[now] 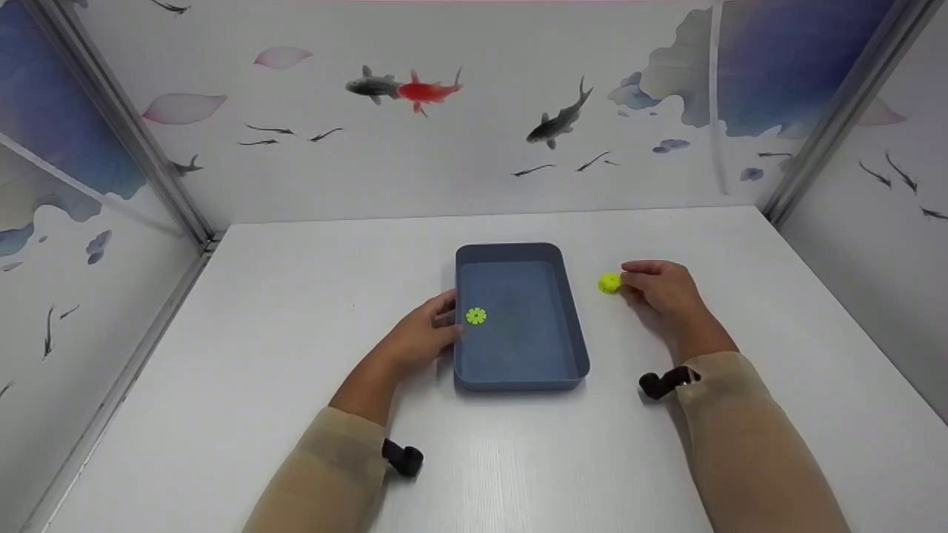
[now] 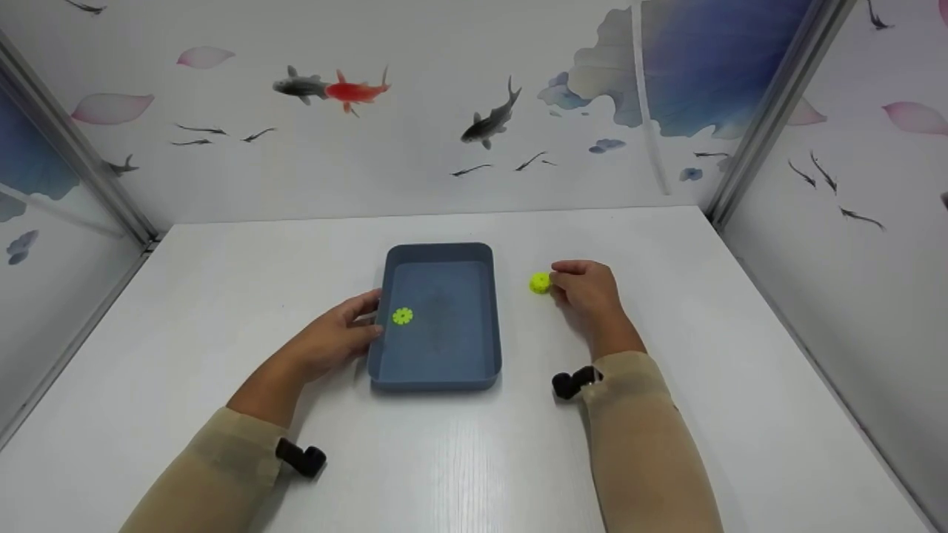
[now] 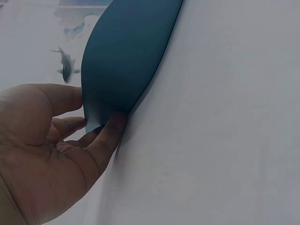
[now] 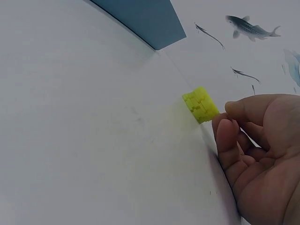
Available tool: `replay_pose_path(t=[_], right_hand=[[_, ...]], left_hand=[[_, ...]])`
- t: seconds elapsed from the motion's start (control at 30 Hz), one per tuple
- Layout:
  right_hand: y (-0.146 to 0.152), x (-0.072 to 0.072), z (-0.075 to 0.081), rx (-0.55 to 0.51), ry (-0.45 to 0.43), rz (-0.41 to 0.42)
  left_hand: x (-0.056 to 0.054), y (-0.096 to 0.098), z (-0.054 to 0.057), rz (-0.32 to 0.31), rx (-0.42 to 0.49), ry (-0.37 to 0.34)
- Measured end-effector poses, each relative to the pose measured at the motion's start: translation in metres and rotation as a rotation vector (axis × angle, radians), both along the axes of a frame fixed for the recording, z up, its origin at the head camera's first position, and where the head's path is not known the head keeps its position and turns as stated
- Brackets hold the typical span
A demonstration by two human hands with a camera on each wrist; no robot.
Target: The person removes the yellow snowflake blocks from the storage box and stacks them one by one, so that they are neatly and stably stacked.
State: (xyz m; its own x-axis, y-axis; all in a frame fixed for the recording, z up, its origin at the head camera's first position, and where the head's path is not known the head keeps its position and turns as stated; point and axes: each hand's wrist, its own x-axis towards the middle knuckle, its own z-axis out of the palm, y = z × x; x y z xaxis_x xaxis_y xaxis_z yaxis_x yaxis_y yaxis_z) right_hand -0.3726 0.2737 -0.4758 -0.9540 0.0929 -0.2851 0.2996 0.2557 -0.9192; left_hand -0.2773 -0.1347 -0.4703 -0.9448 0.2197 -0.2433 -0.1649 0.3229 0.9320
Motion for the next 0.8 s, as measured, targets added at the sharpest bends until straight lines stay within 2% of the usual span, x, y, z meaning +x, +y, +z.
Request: replay_pose_path(t=[0.2,0.37,0.53,0.8], right_hand=[[-0.001,0.001,0.001,-0.044,-0.019,-0.040],[-0.006,0.002,0.009,0.002,0.046,-0.026],[-0.021,0.006,0.023,-0.046,0.106,0.011],[-0.049,0.019,0.044,-0.144,0.172,0.138]], left_hand=[[-0.001,-0.001,-0.001,-0.001,0.006,-0.006],[-0.001,0.000,0.000,0.003,-0.006,-0.009],[0.000,0.000,0.000,0.004,-0.018,-0.006],[0.000,0.000,0.000,0.007,-0.011,-0.006]])
